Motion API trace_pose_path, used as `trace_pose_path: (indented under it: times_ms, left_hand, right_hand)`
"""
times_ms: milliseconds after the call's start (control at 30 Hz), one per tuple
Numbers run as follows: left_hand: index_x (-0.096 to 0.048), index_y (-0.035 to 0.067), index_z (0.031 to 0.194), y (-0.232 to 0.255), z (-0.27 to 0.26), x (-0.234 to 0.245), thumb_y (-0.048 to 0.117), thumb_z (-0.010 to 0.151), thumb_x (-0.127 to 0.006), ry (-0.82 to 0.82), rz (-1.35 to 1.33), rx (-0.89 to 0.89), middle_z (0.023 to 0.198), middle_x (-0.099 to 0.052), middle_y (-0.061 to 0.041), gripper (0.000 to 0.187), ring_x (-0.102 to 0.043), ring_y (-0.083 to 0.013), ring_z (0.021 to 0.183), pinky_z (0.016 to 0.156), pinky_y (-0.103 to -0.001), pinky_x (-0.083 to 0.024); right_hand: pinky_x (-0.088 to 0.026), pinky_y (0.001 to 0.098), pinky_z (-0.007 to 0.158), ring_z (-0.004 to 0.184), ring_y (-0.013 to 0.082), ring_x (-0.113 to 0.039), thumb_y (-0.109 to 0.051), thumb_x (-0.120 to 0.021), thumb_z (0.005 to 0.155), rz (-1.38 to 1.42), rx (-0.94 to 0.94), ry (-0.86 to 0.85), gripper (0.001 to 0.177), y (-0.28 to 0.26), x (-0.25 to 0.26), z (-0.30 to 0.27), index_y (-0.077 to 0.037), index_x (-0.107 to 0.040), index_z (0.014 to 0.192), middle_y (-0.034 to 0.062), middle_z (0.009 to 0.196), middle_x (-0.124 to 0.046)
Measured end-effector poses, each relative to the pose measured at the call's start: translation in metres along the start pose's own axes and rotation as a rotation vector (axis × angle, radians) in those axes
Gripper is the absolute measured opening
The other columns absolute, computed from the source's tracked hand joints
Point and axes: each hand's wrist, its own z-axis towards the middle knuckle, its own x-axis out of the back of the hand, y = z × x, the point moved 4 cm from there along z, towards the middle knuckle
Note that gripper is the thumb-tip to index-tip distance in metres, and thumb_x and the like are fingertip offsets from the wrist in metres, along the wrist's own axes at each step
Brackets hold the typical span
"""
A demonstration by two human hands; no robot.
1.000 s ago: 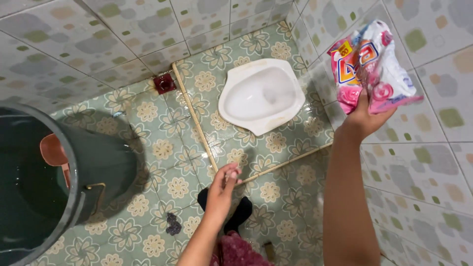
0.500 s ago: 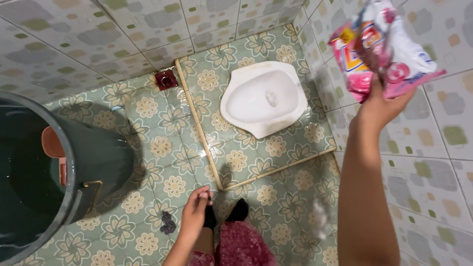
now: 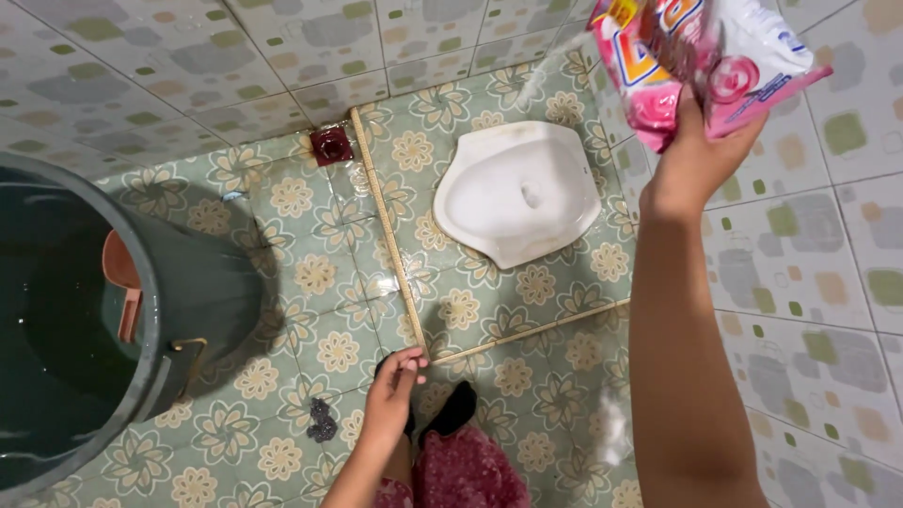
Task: Cleaning a squat toilet using detergent and water.
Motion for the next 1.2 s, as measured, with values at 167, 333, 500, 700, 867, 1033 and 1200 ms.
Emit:
trace_pose_path:
  times_ms: [167,333,500,700,867,1033,1200]
  left_hand:
    - [-0.066,0.003,0.127,0.001,-0.006,0.021,0.018,0.102,-0.057,0.060,0.020,0.077,0.107,-0.074,-0.008,0.030,-0.065,-0.0148,0.088,0.086,-0.028,-0.052]
    - [-0.066,0.003,0.125,0.003,-0.002,0.022,0.018,0.102,-0.057,0.086,0.019,0.099,0.107,-0.075,-0.007,0.029,-0.066,-0.0142,0.088,0.087,-0.028,-0.053]
    - [-0.067,0.003,0.125,0.007,0.000,0.005,0.017,0.103,-0.057,0.028,0.026,0.033,0.107,-0.074,-0.007,0.028,-0.065,-0.0138,0.090,0.088,-0.028,-0.053]
    - [-0.066,0.004,0.126,0.002,-0.009,-0.015,0.019,0.104,-0.055,-0.016,-0.016,0.078,0.109,-0.072,-0.007,0.028,-0.064,-0.0143,0.091,0.088,-0.028,-0.052]
    - [-0.065,0.005,0.126,0.007,-0.021,-0.017,0.020,0.104,-0.055,-0.043,0.029,0.082,0.109,-0.073,-0.007,0.029,-0.065,-0.0142,0.091,0.088,-0.028,-0.052]
    - [-0.066,0.005,0.126,0.003,-0.023,-0.004,0.019,0.104,-0.055,-0.053,0.070,0.103,0.109,-0.074,-0.006,0.028,-0.066,-0.0133,0.092,0.088,-0.028,-0.052]
    - [-0.066,0.004,0.126,-0.005,-0.015,0.003,0.017,0.103,-0.057,-0.089,0.132,0.095,0.107,-0.074,-0.007,0.028,-0.064,-0.0139,0.090,0.087,-0.028,-0.051]
  right_hand:
    - [-0.049,0.0401,0.123,0.142,0.0279,-0.058,0.017,-0.067,0.099,-0.043,-0.089,-0.101,0.069,-0.020,-0.006,-0.067,0.000,-0.032,0.156,0.0167,0.152,-0.054]
    - [-0.050,0.0398,0.117,0.137,0.0263,-0.057,0.014,-0.067,0.096,-0.085,-0.214,-0.030,0.064,-0.004,-0.007,-0.110,0.005,-0.039,0.154,0.0153,0.149,-0.055]
    - [-0.047,0.0357,0.122,0.143,0.0249,-0.057,0.014,-0.069,0.103,0.053,-0.015,-0.195,0.065,0.019,-0.049,-0.084,0.000,-0.036,0.157,0.0147,0.152,-0.056]
    - [-0.049,0.0375,0.115,0.131,0.0232,-0.059,0.013,-0.073,0.092,-0.017,-0.242,-0.132,0.074,0.014,-0.069,-0.078,0.003,-0.033,0.154,0.0156,0.144,-0.056]
    - [-0.050,0.0347,0.106,0.127,0.0207,-0.059,0.013,-0.072,0.093,-0.184,-0.259,-0.127,0.067,-0.018,-0.006,-0.137,-0.002,-0.042,0.151,0.0112,0.141,-0.058]
    - [-0.058,0.0370,0.096,0.118,0.0201,-0.064,0.008,-0.070,0.093,-0.153,-0.442,0.120,0.057,-0.039,0.113,-0.206,-0.005,-0.049,0.144,0.0062,0.133,-0.062]
    - [-0.059,0.0411,0.103,0.124,0.0226,-0.064,0.007,-0.067,0.101,-0.016,-0.369,0.318,0.047,-0.069,0.218,-0.238,-0.005,-0.051,0.144,0.0078,0.138,-0.061]
